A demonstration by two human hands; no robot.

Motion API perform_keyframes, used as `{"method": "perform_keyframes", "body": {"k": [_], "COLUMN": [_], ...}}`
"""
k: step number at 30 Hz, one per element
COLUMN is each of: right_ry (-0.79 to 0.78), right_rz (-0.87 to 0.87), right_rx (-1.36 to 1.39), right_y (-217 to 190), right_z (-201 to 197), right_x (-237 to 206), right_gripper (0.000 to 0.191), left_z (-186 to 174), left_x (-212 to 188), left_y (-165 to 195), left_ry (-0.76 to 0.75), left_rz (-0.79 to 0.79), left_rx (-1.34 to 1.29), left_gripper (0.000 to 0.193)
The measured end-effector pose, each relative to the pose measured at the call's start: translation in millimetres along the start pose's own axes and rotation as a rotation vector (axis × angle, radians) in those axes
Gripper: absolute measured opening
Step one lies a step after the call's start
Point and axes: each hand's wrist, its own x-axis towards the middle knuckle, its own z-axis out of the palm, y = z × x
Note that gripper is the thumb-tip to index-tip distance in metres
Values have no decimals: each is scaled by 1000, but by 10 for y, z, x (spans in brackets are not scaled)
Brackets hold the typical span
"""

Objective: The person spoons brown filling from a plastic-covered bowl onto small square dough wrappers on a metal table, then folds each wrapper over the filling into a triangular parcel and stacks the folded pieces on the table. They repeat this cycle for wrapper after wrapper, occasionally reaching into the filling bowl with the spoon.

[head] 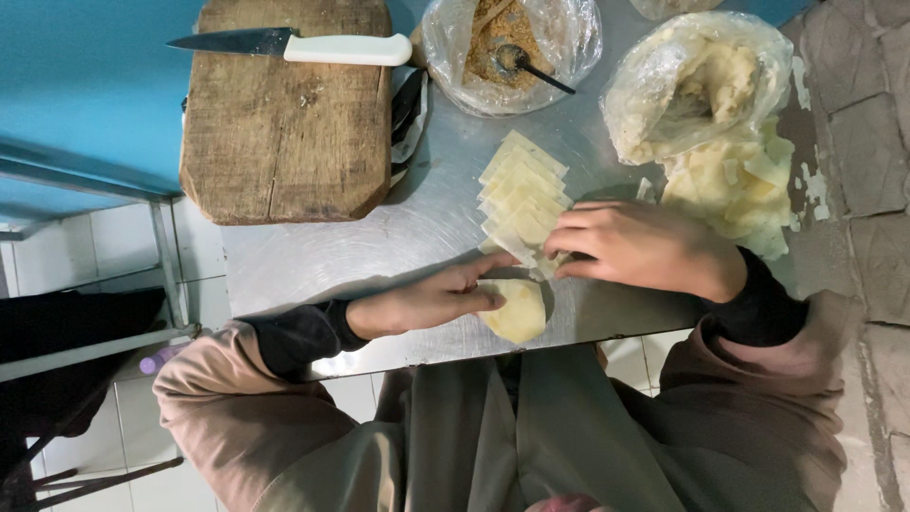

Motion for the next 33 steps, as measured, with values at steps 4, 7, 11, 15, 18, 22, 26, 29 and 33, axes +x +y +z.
{"method": "perform_keyframes", "body": {"k": [4, 7, 11, 15, 18, 22, 26, 29, 33], "right_ry": [-18, 93, 102, 85, 62, 186, 148, 129, 374], "right_rz": [-37, -152, -200, -202, -206, -337, -327, -301, -351], "right_rx": [-46, -65, -29, -41, -73, -77, -69, -47, -144], "right_y": [-66, -103, -98, -75, -72, -112, -117, -101, -115], "right_z": [30, 65, 93, 136, 161, 171, 139, 150, 237], "right_x": [63, 57, 62, 83, 108, 121, 83, 59, -80], "right_gripper": [45, 37, 34, 31, 31, 40, 38, 37, 29], "left_z": [30, 69, 76, 96, 91, 77, 89, 108, 186], "left_x": [-14, -39, -144, -178, -184, -186, -190, -151, -106], "left_y": [-16, 31, 122, 126, 96, 60, 35, 65, 225], "left_ry": [28, 27, 34, -65, -121, -205, -248, -267, -206], "left_rz": [-50, -75, -217, -166, -145, -75, -101, -77, -130], "left_rx": [47, 23, -24, -27, 41, 113, 112, 93, -22], "left_gripper": [66, 66, 61, 60, 57, 53, 51, 50, 52]}}
